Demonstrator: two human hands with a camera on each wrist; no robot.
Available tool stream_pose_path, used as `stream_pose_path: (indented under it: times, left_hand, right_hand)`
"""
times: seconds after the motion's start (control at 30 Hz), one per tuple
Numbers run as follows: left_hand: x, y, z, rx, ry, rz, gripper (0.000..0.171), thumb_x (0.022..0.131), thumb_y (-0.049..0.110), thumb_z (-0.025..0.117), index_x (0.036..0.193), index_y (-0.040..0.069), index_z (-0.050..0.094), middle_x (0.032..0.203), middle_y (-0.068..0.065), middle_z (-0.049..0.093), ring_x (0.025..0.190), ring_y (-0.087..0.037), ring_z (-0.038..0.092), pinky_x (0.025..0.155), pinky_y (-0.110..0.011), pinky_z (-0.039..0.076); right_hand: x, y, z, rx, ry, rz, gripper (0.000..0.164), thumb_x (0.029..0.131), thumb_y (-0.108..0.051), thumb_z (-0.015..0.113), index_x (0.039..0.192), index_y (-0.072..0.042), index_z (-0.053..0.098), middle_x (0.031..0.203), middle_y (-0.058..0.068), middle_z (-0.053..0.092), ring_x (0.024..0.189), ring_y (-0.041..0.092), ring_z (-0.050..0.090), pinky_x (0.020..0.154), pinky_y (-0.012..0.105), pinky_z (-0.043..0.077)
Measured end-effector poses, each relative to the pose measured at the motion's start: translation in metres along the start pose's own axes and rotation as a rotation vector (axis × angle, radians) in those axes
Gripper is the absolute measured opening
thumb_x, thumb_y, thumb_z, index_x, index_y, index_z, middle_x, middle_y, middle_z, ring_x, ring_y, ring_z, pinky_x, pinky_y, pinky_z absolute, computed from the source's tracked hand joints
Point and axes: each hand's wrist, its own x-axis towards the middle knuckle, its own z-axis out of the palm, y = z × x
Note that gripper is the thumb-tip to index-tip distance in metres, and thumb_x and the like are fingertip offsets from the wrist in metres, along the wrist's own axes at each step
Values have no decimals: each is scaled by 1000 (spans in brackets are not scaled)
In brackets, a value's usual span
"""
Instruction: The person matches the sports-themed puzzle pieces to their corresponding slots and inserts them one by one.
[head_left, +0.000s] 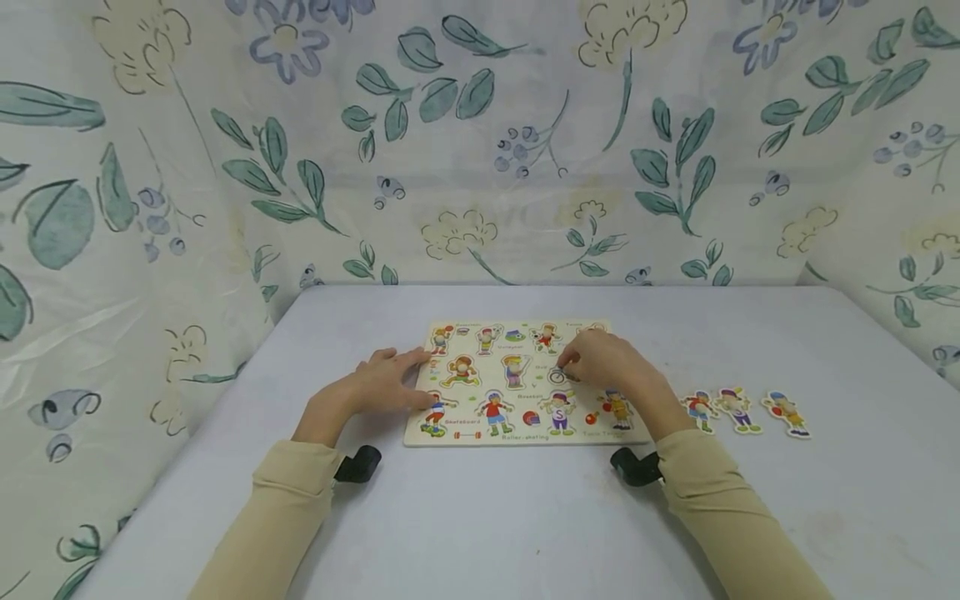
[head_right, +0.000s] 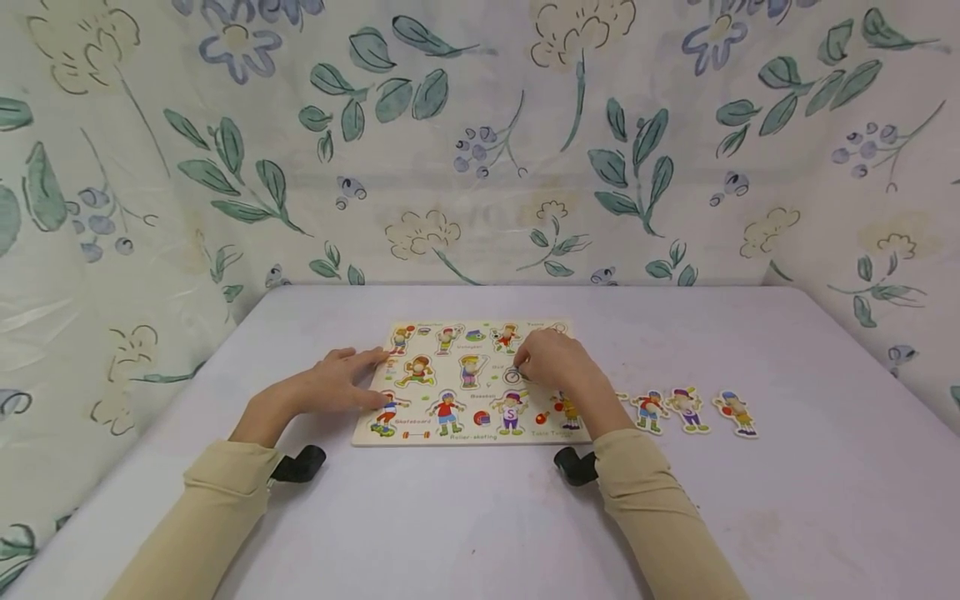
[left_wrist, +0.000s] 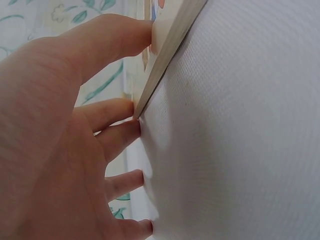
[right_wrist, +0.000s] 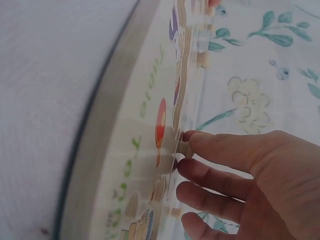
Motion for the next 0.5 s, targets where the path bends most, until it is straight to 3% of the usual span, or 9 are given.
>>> stream_pose_path:
  times: [0.3, 0.5]
  left_hand:
    - [0, 0, -1, -7, 5, 19, 85, 87, 48, 68, 156, 16, 31, 158, -28, 25, 147, -49, 12, 113, -72, 11]
    - [0, -1, -2, -1, 4, 28, 84, 87, 49, 68, 155, 16, 32, 157, -28, 27, 147, -49, 13, 113, -71, 11]
  right_hand:
    - [-4, 0, 2, -35, 6, -39, 23, 98, -17, 61, 116, -11, 74, 122, 9, 69, 110, 25, 60, 98, 46, 49]
    - [-7, -1, -1, -44, -1, -62, 30, 97, -17, 61, 125, -12, 69, 112, 7, 68, 91, 20, 57, 82, 37, 49]
